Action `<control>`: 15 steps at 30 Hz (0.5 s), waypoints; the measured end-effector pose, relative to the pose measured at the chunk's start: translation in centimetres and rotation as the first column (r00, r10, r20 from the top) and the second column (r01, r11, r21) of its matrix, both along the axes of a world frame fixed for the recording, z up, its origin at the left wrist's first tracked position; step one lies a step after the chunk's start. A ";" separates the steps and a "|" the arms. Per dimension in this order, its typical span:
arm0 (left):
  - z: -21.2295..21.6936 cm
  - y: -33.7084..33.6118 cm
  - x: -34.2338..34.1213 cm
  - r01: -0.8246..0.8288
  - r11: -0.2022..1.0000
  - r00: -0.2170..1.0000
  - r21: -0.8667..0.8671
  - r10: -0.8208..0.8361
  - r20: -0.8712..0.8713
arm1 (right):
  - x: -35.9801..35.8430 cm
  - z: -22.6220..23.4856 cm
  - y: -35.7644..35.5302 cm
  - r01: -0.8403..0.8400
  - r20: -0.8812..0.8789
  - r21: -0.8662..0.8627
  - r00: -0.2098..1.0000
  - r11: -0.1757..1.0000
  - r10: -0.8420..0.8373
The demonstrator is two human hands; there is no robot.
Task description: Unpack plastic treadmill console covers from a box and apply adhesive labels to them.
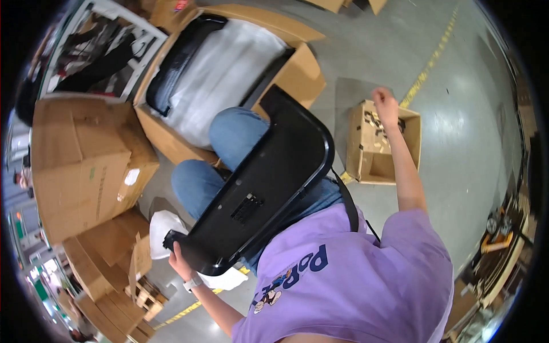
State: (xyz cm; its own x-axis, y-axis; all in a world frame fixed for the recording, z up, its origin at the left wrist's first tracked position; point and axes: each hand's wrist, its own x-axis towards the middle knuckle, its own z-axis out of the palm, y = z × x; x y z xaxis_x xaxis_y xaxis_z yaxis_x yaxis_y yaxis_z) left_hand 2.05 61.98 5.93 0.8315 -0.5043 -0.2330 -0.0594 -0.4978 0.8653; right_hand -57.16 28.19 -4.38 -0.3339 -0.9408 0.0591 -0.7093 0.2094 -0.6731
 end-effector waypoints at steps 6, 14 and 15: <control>0.7 -1.4 -1.7 -0.041 0.999 0.992 0.010 0.042 -0.118 | -4.6 -18.3 11.0 0.057 -0.148 0.478 0.989 0.876 0.017; 0.6 -3.6 -1.9 -0.076 0.985 0.997 0.157 0.074 0.016 | 4.0 -18.0 11.8 -0.148 -0.002 0.611 0.982 0.778 0.189; 0.6 -4.4 -2.1 -0.071 0.983 0.997 0.171 0.069 0.018 | 4.7 -17.6 11.6 -0.269 0.025 0.585 0.949 0.765 0.314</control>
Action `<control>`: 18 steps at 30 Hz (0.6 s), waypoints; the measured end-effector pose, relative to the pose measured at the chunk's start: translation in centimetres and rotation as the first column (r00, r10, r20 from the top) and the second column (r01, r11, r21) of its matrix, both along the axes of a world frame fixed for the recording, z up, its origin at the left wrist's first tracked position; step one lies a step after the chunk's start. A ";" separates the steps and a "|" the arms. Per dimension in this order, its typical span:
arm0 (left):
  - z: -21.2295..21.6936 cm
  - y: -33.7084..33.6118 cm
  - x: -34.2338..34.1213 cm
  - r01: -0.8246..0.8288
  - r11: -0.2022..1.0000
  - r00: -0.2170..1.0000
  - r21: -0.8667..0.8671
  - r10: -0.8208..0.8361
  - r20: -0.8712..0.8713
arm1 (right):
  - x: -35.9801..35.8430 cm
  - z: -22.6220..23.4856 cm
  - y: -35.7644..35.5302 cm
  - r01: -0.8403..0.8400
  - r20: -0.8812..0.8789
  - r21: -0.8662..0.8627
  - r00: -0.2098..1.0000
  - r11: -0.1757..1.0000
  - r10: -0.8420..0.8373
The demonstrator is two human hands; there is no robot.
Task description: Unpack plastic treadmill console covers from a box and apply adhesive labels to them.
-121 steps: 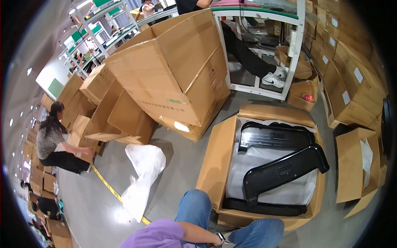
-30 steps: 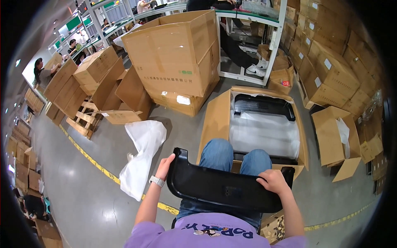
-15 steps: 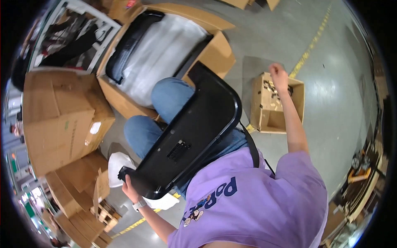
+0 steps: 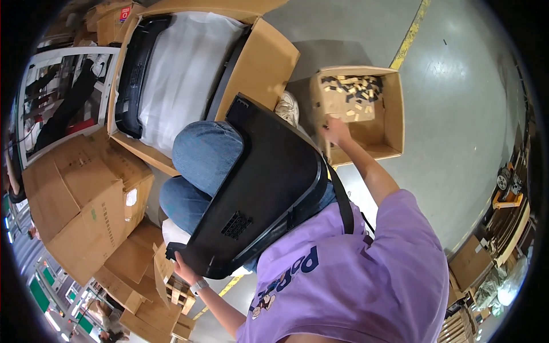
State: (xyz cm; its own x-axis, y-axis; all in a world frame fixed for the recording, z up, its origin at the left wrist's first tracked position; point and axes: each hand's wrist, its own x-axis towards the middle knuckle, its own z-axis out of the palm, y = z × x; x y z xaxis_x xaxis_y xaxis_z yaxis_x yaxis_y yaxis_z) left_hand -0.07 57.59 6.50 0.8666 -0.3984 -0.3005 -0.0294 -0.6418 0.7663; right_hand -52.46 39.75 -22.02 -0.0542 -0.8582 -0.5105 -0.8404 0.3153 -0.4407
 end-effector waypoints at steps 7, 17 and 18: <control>0.5 -2.2 -0.2 -0.018 1.000 0.999 0.010 0.018 0.034 | 0.3 -4.9 -3.7 0.185 0.178 0.012 0.967 0.983 -0.184; 1.2 -0.8 1.7 0.015 0.998 1.000 0.057 -0.015 -0.002 | 1.9 -10.9 -10.6 -0.071 -0.248 -0.196 0.969 0.978 0.021; 1.0 -0.6 1.9 0.018 0.998 1.000 0.060 -0.018 0.000 | 2.0 -11.4 -10.8 -0.085 -0.307 -0.174 0.951 0.981 0.027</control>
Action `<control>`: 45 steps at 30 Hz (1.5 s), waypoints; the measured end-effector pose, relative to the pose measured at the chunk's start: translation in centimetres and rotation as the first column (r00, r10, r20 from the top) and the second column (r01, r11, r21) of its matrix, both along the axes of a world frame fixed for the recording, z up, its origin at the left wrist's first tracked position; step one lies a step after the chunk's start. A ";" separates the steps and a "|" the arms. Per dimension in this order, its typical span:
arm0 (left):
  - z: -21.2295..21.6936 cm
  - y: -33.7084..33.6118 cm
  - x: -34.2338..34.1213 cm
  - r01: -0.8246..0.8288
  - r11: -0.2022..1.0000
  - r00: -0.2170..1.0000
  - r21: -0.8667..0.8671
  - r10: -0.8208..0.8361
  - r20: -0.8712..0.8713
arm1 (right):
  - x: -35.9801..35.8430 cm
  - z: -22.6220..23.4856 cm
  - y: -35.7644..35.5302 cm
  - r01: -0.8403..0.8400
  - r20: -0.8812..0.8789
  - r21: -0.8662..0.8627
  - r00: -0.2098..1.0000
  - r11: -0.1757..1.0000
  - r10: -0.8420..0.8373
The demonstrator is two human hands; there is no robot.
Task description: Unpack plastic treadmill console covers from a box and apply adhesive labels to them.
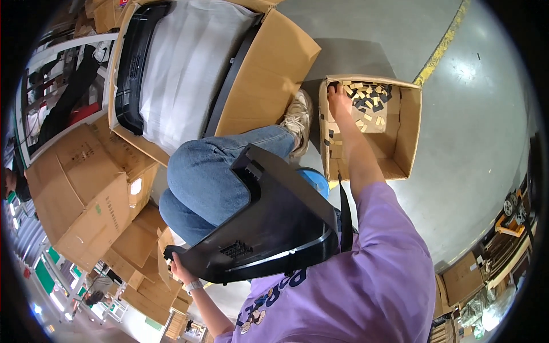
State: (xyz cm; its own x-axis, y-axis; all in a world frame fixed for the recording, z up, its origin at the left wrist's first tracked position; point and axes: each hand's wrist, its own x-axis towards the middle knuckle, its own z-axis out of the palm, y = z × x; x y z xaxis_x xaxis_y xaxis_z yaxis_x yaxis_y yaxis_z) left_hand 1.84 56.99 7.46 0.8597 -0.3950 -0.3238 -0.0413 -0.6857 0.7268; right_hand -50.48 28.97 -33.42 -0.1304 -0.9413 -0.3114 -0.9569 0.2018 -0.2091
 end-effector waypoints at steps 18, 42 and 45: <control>-0.2 -6.1 -3.3 0.107 0.987 0.991 -0.120 -0.096 0.093 | -6.9 18.1 1.3 0.672 0.888 0.461 -0.346 0.580 -0.305; 9.8 -2.5 -14.0 0.186 0.496 0.892 -0.848 -0.448 -0.067 | 27.3 53.0 15.5 -0.346 0.229 -0.908 0.061 0.235 0.972; 8.5 -2.6 -13.5 0.184 0.469 0.914 -0.864 -0.404 -0.025 | 28.0 52.4 15.5 -0.383 0.207 -0.899 0.057 0.213 0.977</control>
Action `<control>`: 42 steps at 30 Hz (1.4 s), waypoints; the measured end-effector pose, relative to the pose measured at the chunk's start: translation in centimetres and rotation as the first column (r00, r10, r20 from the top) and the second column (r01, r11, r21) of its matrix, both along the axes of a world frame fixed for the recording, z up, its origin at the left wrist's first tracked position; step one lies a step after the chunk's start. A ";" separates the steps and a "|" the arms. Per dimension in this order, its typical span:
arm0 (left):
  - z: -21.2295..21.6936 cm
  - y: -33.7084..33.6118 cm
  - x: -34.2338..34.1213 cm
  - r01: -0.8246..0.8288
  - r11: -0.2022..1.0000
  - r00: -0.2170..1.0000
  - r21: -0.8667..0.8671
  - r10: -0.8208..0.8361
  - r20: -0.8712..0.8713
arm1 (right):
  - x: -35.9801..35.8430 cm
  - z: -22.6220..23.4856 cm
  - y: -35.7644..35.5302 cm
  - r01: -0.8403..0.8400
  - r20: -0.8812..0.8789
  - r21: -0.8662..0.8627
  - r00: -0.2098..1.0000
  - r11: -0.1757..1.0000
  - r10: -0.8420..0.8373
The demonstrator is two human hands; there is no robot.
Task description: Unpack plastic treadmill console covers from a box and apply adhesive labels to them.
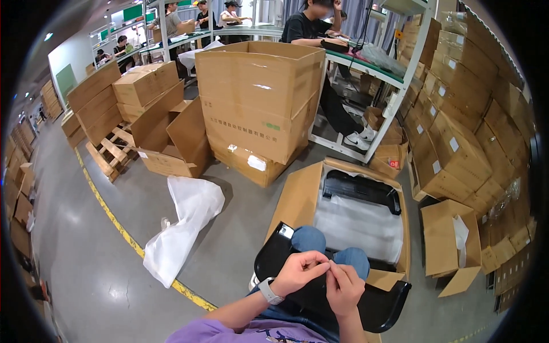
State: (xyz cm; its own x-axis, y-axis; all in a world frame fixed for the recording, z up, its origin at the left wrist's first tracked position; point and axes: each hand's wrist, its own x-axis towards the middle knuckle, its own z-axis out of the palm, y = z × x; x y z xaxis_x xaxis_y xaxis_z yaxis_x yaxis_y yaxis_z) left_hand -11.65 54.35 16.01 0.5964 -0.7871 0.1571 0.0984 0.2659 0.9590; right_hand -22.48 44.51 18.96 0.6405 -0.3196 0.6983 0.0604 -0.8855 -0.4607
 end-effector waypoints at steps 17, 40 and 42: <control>-3.2 -3.3 -0.7 -0.016 0.999 0.995 -0.042 0.012 -0.101 | 0.3 -2.6 -1.0 0.130 -0.077 0.262 0.991 0.956 -0.114; -3.9 -4.2 -1.3 -0.076 0.995 0.990 -0.067 0.067 -0.125 | 0.4 -3.2 -1.5 0.138 -0.208 0.373 0.976 0.918 -0.062; -3.9 -4.1 -1.1 -0.081 0.995 0.989 -0.065 0.072 -0.127 | 0.7 -3.2 -1.5 0.131 -0.213 0.355 0.975 0.925 -0.057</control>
